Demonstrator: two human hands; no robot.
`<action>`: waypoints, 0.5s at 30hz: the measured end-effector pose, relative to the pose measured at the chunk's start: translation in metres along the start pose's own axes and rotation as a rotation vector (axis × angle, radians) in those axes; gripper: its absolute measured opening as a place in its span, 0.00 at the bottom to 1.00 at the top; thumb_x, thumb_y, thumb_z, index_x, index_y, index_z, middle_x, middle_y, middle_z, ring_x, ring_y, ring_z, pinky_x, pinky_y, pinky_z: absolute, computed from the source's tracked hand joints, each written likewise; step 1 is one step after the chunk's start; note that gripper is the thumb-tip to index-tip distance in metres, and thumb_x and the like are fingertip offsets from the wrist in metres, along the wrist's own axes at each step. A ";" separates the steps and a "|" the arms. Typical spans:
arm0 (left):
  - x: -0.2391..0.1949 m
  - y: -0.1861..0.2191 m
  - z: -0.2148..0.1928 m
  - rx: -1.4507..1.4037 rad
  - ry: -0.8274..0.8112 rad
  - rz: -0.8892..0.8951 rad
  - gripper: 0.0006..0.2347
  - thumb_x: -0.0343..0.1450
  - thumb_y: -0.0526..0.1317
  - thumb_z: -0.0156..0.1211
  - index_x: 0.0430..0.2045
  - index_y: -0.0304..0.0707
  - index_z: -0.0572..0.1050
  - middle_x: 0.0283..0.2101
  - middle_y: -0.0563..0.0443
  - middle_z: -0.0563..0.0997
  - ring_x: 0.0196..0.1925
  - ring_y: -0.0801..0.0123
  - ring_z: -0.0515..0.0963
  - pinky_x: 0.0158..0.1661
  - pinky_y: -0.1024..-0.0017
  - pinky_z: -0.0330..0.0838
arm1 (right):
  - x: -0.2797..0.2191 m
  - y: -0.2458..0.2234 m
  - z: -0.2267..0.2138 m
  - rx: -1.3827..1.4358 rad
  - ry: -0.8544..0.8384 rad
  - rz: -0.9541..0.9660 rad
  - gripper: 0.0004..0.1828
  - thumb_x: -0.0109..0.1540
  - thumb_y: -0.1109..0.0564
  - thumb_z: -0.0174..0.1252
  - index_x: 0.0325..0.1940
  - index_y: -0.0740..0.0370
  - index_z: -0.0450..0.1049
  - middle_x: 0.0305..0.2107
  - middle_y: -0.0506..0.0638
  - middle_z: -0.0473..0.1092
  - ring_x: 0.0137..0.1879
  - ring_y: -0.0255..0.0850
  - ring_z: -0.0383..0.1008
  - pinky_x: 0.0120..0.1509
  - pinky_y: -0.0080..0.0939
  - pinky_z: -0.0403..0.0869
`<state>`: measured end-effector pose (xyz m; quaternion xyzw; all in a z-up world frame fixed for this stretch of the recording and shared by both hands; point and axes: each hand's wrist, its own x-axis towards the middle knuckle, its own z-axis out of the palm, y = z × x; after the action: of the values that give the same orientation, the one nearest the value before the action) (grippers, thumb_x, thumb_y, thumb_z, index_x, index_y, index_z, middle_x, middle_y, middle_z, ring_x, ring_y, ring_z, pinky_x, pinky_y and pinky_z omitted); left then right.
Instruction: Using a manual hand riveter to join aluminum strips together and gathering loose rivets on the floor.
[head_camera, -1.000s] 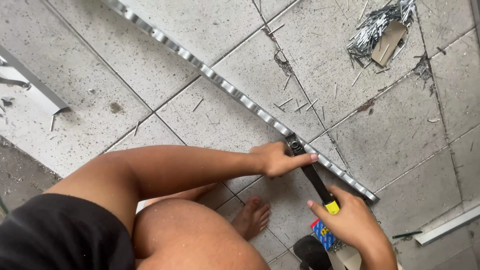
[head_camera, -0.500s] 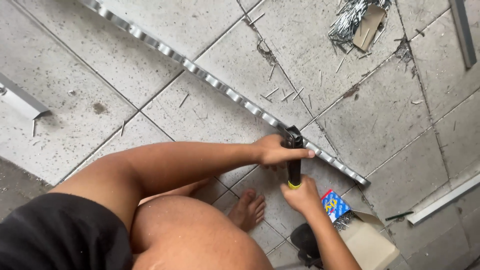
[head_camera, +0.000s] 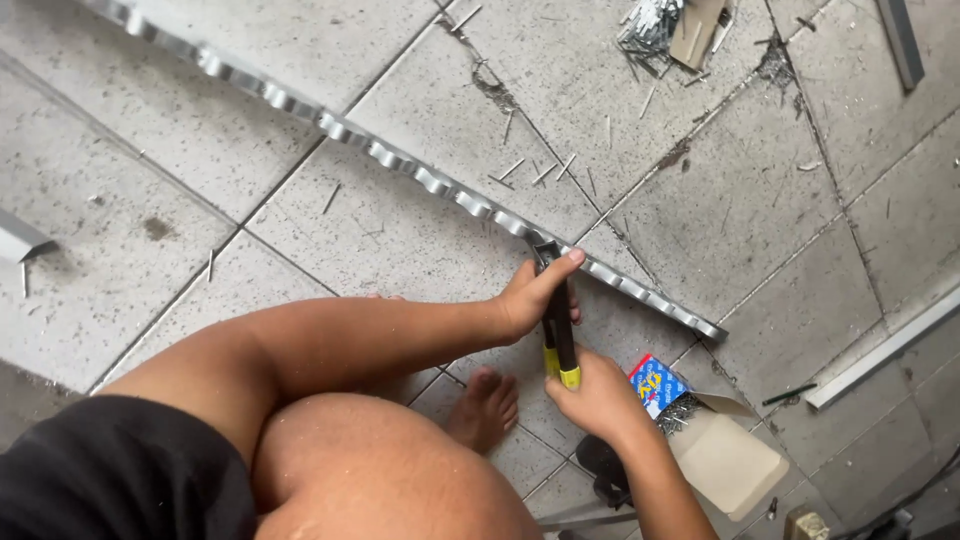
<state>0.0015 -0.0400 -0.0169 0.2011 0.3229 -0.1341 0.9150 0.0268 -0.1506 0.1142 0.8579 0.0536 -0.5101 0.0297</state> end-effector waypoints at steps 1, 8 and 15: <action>-0.002 0.005 0.001 0.009 -0.008 -0.009 0.28 0.67 0.61 0.68 0.22 0.25 0.72 0.23 0.32 0.79 0.26 0.53 0.85 0.31 0.60 0.83 | -0.006 -0.001 -0.006 0.012 0.004 0.008 0.16 0.52 0.51 0.63 0.35 0.66 0.78 0.25 0.64 0.78 0.39 0.58 0.81 0.46 0.55 0.75; 0.011 -0.009 -0.007 0.274 -0.287 0.118 0.19 0.72 0.55 0.51 0.23 0.34 0.68 0.21 0.47 0.75 0.24 0.62 0.79 0.27 0.70 0.74 | -0.063 -0.022 -0.040 -0.029 -0.147 0.297 0.16 0.53 0.52 0.57 0.42 0.58 0.80 0.26 0.52 0.80 0.31 0.45 0.79 0.38 0.40 0.77; -0.002 0.000 0.005 0.182 -0.140 -0.013 0.27 0.66 0.62 0.52 0.20 0.29 0.75 0.20 0.39 0.78 0.25 0.59 0.80 0.32 0.67 0.77 | -0.017 -0.003 0.023 0.145 -0.110 0.169 0.14 0.55 0.51 0.60 0.36 0.64 0.79 0.24 0.53 0.78 0.27 0.43 0.78 0.35 0.42 0.77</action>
<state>0.0030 -0.0423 -0.0122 0.2711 0.2459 -0.1826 0.9125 -0.0018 -0.1507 0.1180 0.8299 -0.0576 -0.5548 0.0135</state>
